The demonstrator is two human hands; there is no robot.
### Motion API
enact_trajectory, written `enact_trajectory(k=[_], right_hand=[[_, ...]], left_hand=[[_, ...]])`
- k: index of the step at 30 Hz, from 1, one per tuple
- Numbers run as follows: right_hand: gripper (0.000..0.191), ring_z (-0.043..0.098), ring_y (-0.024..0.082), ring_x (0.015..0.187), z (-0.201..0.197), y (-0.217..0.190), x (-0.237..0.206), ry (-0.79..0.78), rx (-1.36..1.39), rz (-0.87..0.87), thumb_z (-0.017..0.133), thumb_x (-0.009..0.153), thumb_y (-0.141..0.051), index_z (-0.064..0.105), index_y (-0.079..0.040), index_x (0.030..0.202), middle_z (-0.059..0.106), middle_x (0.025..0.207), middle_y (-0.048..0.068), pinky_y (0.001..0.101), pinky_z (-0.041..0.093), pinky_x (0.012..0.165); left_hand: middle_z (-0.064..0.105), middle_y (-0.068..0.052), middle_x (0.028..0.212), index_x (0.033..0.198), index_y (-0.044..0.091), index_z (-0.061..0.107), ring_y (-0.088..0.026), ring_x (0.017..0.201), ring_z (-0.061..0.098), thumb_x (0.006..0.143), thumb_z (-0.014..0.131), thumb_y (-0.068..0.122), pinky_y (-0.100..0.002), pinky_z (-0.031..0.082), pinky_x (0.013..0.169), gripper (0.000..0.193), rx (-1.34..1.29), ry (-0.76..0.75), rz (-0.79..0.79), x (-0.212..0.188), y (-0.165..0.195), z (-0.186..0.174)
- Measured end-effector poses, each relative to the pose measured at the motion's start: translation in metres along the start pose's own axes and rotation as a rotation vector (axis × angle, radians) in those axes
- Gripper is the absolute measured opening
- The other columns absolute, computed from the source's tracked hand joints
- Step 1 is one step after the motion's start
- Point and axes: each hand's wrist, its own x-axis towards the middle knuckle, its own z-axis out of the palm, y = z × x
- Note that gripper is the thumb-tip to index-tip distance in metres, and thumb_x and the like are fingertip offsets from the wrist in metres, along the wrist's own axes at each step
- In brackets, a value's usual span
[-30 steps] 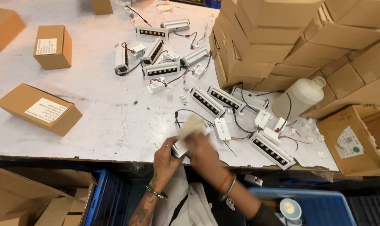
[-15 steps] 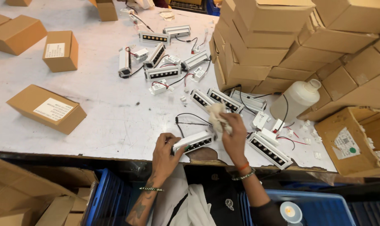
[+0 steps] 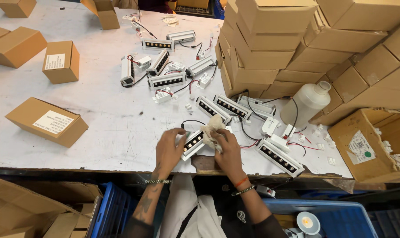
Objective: The person assembles LED light modules by connecting small white power adapters to the modules and wiping the LED surfaces with a cloth. The person handles multiple modules one at a time, connects wires, and cleans each unit before placing it back on the table.
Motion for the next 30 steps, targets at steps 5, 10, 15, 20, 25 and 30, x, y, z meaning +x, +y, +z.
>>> enact_trajectory(k=[5,10,15,20,25,30], right_hand=[[0.041,0.062,0.035,0.104,0.010,0.003,-0.002,-0.064,-0.079,0.108,0.064,0.071,0.007,0.069,-0.007,0.110,0.067,0.118,0.010,0.0428,0.051,0.091],[0.044,0.062,0.038,0.105,0.030,-0.013,-0.023,-0.057,0.023,0.003,0.062,0.066,0.007,0.069,-0.003,0.108,0.064,0.113,0.016,0.0437,0.052,0.090],[0.029,0.070,0.033,0.102,0.020,-0.007,-0.026,0.097,0.112,0.161,0.066,0.083,0.003,0.073,-0.006,0.110,0.070,0.113,0.012,0.0392,0.055,0.087],[0.029,0.072,0.029,0.101,0.018,-0.003,-0.027,0.116,0.158,0.203,0.068,0.084,-0.001,0.074,-0.007,0.112,0.070,0.116,0.011,0.0364,0.057,0.086],[0.031,0.072,0.030,0.101,0.020,-0.005,-0.030,0.122,0.135,0.171,0.069,0.084,0.000,0.075,-0.007,0.113,0.069,0.115,0.010,0.0369,0.056,0.086],[0.030,0.071,0.031,0.104,0.018,-0.007,-0.029,0.133,0.141,0.146,0.070,0.085,-0.001,0.074,-0.007,0.114,0.069,0.116,0.011,0.0372,0.056,0.088]], left_hand=[[0.056,-0.016,0.127,0.131,0.008,0.054,-0.037,0.111,0.060,0.077,0.080,0.031,-0.044,0.053,0.088,0.065,-0.030,-0.215,0.047,-0.033,0.010,-0.018],[0.059,-0.014,0.127,0.141,0.008,0.051,-0.035,0.114,0.061,0.088,0.073,0.023,-0.042,0.054,0.090,0.060,0.037,-0.148,0.064,-0.044,0.014,-0.009],[0.064,-0.015,0.124,0.139,0.005,0.054,-0.032,0.108,0.066,0.089,0.068,0.019,-0.041,0.055,0.088,0.054,-0.156,-0.103,-0.019,-0.045,0.005,-0.010],[0.072,-0.011,0.103,0.133,0.011,0.062,-0.025,0.081,0.063,0.088,0.072,0.021,-0.036,0.052,0.070,0.047,-0.225,-0.116,-0.209,-0.036,0.001,-0.011],[0.072,-0.011,0.084,0.133,0.015,0.065,-0.016,0.066,0.055,0.089,0.072,0.023,-0.031,0.046,0.061,0.046,-0.350,-0.156,-0.432,-0.025,-0.007,-0.012],[0.072,-0.008,0.089,0.137,0.017,0.060,-0.012,0.064,0.058,0.091,0.065,0.026,-0.028,0.047,0.055,0.047,-0.471,-0.100,-0.472,-0.019,-0.012,-0.007]])
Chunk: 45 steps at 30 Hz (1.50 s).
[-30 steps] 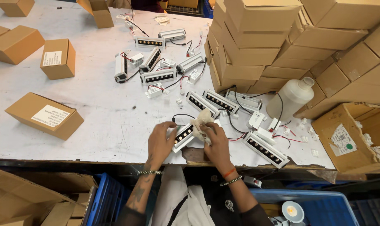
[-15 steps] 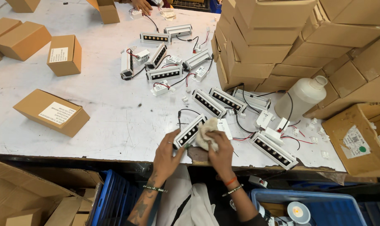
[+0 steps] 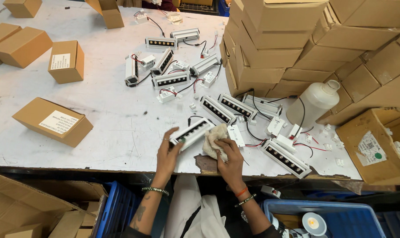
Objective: The person assembles LED light modules by connecting small white power adapters to the modules and wiping the LED surfaces with a cloth. The person handles multiple modules one at a time, connects wires, and cleans each unit before placing it back on the table.
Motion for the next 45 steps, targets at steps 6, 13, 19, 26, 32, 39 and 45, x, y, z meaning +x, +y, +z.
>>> enact_trajectory(k=[6,13,19,26,32,39,45], right_hand=[[0.030,0.069,0.031,0.107,0.000,-0.001,0.002,0.034,-0.004,-0.004,0.069,0.089,-0.003,0.072,-0.004,0.118,0.066,0.118,0.013,0.0383,0.055,0.090],[0.030,0.066,0.033,0.110,0.039,-0.028,0.029,-0.004,-0.026,-0.071,0.069,0.090,-0.001,0.069,-0.001,0.120,0.063,0.123,0.016,0.0410,0.055,0.093],[0.047,0.062,0.035,0.111,0.069,-0.048,0.004,-0.239,-0.109,-0.408,0.064,0.072,0.009,0.067,-0.001,0.118,0.062,0.122,0.016,0.0398,0.058,0.090],[0.039,0.059,0.036,0.103,0.057,-0.027,0.022,-0.230,-0.240,-0.318,0.067,0.064,0.007,0.065,-0.002,0.102,0.059,0.113,0.016,0.0449,0.055,0.083],[0.052,0.060,0.034,0.103,0.037,-0.028,0.039,-0.171,-0.310,-0.181,0.063,0.066,0.011,0.070,-0.006,0.114,0.061,0.118,0.013,0.0428,0.054,0.086],[0.055,0.058,0.034,0.105,0.036,-0.052,0.022,-0.314,-0.151,-0.319,0.065,0.064,0.008,0.069,-0.006,0.117,0.061,0.119,0.012,0.0422,0.054,0.086],[0.054,0.058,0.031,0.095,0.033,-0.061,0.028,-0.337,-0.265,-0.454,0.065,0.066,0.008,0.070,-0.005,0.118,0.061,0.115,0.012,0.0401,0.053,0.080]], left_hand=[[0.068,-0.009,0.083,0.127,0.006,0.066,-0.010,0.061,0.068,0.105,0.046,0.035,-0.023,0.055,0.055,0.041,-0.356,-0.079,-0.195,0.008,-0.005,0.000],[0.062,-0.007,0.079,0.124,0.002,0.065,-0.010,0.055,0.061,0.103,0.051,0.037,-0.023,0.046,0.049,0.042,-0.287,-0.145,-0.119,0.008,-0.028,-0.001],[0.063,-0.002,0.075,0.100,-0.004,0.066,-0.006,0.061,0.057,0.112,0.036,0.051,-0.024,0.046,0.054,0.064,-0.258,-0.065,-0.087,0.011,-0.045,-0.003],[0.060,-0.003,0.061,0.106,-0.001,0.068,-0.009,0.048,0.053,0.106,0.036,0.050,-0.025,0.041,0.043,0.061,-0.272,-0.037,-0.145,0.014,-0.034,0.007],[0.060,-0.002,0.060,0.114,0.005,0.071,-0.008,0.047,0.054,0.104,0.034,0.052,-0.023,0.039,0.043,0.061,-0.278,-0.039,-0.131,0.008,-0.026,0.005],[0.060,-0.003,0.059,0.090,0.002,0.062,-0.011,0.047,0.058,0.104,0.036,0.056,-0.027,0.043,0.043,0.062,-0.234,-0.025,-0.118,0.008,-0.033,0.006],[0.058,-0.004,0.055,0.085,0.000,0.062,-0.012,0.045,0.058,0.108,0.033,0.049,-0.028,0.042,0.042,0.062,-0.201,-0.027,-0.115,0.010,-0.031,0.009]])
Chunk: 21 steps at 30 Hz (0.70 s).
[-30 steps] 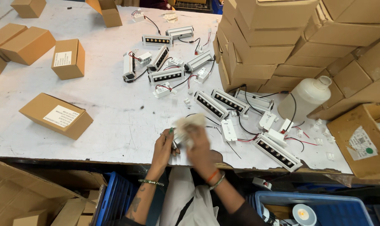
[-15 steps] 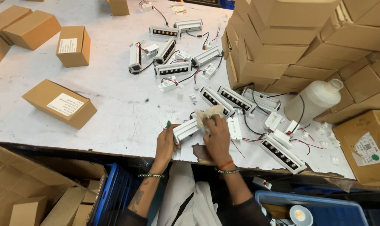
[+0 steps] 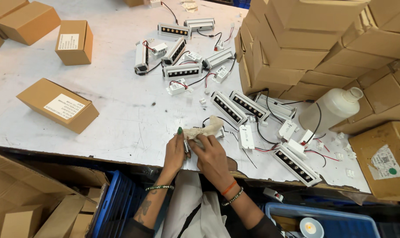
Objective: The person assembles LED light modules by connecting small white power adapters to the modules and wiping the LED surfaces with a cloth. The person handles multiple modules one at a time, connects wires, and cleans each unit before placing it back on the table.
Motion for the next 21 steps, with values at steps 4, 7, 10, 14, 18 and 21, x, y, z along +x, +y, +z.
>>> enact_trajectory(k=[4,7,10,14,18,21], right_hand=[[0.047,0.057,0.028,0.089,0.001,0.001,0.001,-0.032,-0.093,-0.120,0.064,0.068,0.007,0.070,-0.003,0.113,0.061,0.112,0.011,0.0378,0.052,0.075],[0.043,0.056,0.027,0.088,0.001,0.007,0.002,-0.027,-0.121,-0.176,0.064,0.069,0.004,0.069,-0.002,0.112,0.061,0.111,0.009,0.0374,0.051,0.075],[0.036,0.056,0.027,0.090,0.005,0.015,0.004,-0.040,-0.166,-0.225,0.065,0.075,-0.001,0.069,-0.002,0.111,0.061,0.111,0.009,0.0374,0.050,0.074],[0.035,0.056,0.028,0.094,0.005,0.034,0.005,0.005,-0.309,-0.301,0.063,0.078,-0.005,0.069,-0.001,0.112,0.062,0.117,0.013,0.0375,0.050,0.077],[0.043,0.058,0.029,0.094,-0.010,0.056,0.004,-0.041,-0.382,-0.054,0.063,0.073,0.002,0.071,-0.004,0.115,0.063,0.115,0.011,0.0386,0.049,0.075],[0.051,0.058,0.030,0.094,-0.015,0.049,0.002,-0.052,-0.202,-0.007,0.062,0.068,0.007,0.072,-0.006,0.116,0.063,0.111,0.009,0.0396,0.050,0.078]], left_hand=[[0.056,-0.005,0.054,0.086,0.000,0.061,-0.013,0.044,0.057,0.108,0.033,0.038,-0.030,0.042,0.041,0.053,0.044,0.007,0.017,-0.001,0.001,-0.003],[0.054,-0.006,0.053,0.083,-0.002,0.060,-0.014,0.043,0.058,0.109,0.032,0.036,-0.031,0.042,0.041,0.053,0.081,0.009,0.017,-0.001,0.001,-0.001],[0.054,-0.006,0.053,0.085,-0.003,0.060,-0.014,0.043,0.059,0.108,0.033,0.035,-0.031,0.043,0.042,0.053,0.072,0.017,0.035,-0.001,0.003,0.001],[0.058,-0.006,0.054,0.101,-0.002,0.068,-0.013,0.044,0.057,0.108,0.034,0.039,-0.030,0.043,0.044,0.054,0.078,0.031,0.005,-0.001,0.010,0.000],[0.062,-0.004,0.061,0.113,-0.002,0.072,-0.010,0.047,0.054,0.109,0.034,0.041,-0.028,0.044,0.047,0.058,0.032,0.032,0.078,-0.004,0.010,0.003],[0.062,-0.004,0.059,0.113,-0.003,0.072,-0.010,0.046,0.056,0.109,0.034,0.038,-0.028,0.046,0.046,0.056,0.072,0.040,0.113,-0.002,0.001,0.004]])
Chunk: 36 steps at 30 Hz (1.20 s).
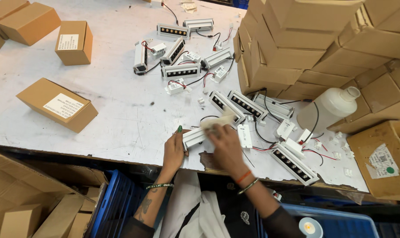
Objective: The person assembles LED light modules by connecting small white power adapters to the modules and wiping the LED surfaces with a cloth. The person handles multiple modules one at a time, connects wires, and cleans each unit before placing it back on the table.
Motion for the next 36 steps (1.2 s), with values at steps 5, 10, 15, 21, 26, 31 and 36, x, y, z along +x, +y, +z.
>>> enact_trajectory(k=[5,10,15,21,26,31,36], right_hand=[[0.044,0.058,0.030,0.099,0.012,-0.046,0.000,0.059,0.212,-0.118,0.064,0.070,0.007,0.068,-0.005,0.113,0.062,0.115,0.010,0.0407,0.052,0.086],[0.055,0.058,0.032,0.098,0.021,-0.030,-0.001,0.026,0.147,-0.053,0.063,0.066,0.007,0.070,-0.005,0.120,0.062,0.110,0.012,0.0413,0.051,0.079],[0.057,0.058,0.032,0.099,0.023,0.010,-0.011,0.022,-0.037,0.109,0.064,0.071,0.009,0.067,0.000,0.127,0.061,0.116,0.014,0.0413,0.052,0.081],[0.061,0.058,0.039,0.108,0.033,-0.027,-0.029,0.043,0.243,0.165,0.065,0.066,0.010,0.064,0.000,0.127,0.058,0.126,0.020,0.0443,0.053,0.089],[0.066,0.057,0.040,0.111,0.034,-0.027,-0.028,0.019,0.205,0.088,0.063,0.064,0.011,0.066,-0.001,0.129,0.060,0.125,0.019,0.0440,0.054,0.094],[0.055,0.061,0.037,0.113,0.032,0.018,-0.024,0.124,0.271,0.351,0.062,0.071,0.012,0.070,-0.007,0.122,0.063,0.123,0.016,0.0429,0.054,0.094],[0.046,0.066,0.034,0.113,0.053,-0.007,-0.022,0.286,0.483,0.553,0.058,0.084,0.009,0.070,-0.011,0.124,0.064,0.128,0.014,0.0417,0.057,0.095]], left_hand=[[0.055,-0.006,0.056,0.117,-0.008,0.066,-0.013,0.044,0.054,0.109,0.036,0.028,-0.031,0.046,0.043,0.048,0.028,0.029,-0.031,0.006,-0.018,-0.003],[0.058,-0.006,0.056,0.114,-0.006,0.068,-0.012,0.044,0.057,0.110,0.034,0.030,-0.030,0.045,0.043,0.050,0.052,0.008,-0.064,0.005,-0.011,-0.003],[0.061,-0.003,0.059,0.118,0.001,0.070,-0.008,0.045,0.054,0.109,0.034,0.037,-0.028,0.042,0.043,0.052,-0.023,0.005,-0.023,-0.004,0.012,-0.001],[0.060,-0.005,0.056,0.116,0.001,0.068,-0.009,0.044,0.057,0.100,0.058,0.036,-0.026,0.042,0.042,0.040,0.064,0.010,-0.087,-0.005,0.025,-0.003],[0.059,-0.002,0.058,0.114,0.001,0.071,-0.008,0.045,0.057,0.099,0.059,0.032,-0.025,0.041,0.041,0.036,0.047,-0.006,-0.037,-0.005,0.022,-0.009],[0.059,-0.004,0.060,0.112,0.000,0.068,-0.009,0.045,0.055,0.100,0.056,0.034,-0.025,0.039,0.041,0.038,-0.069,0.014,-0.141,-0.003,0.019,-0.005],[0.060,-0.004,0.066,0.097,-0.003,0.066,-0.008,0.050,0.054,0.103,0.052,0.038,-0.023,0.040,0.043,0.044,-0.339,-0.003,-0.252,0.009,0.011,-0.014]])
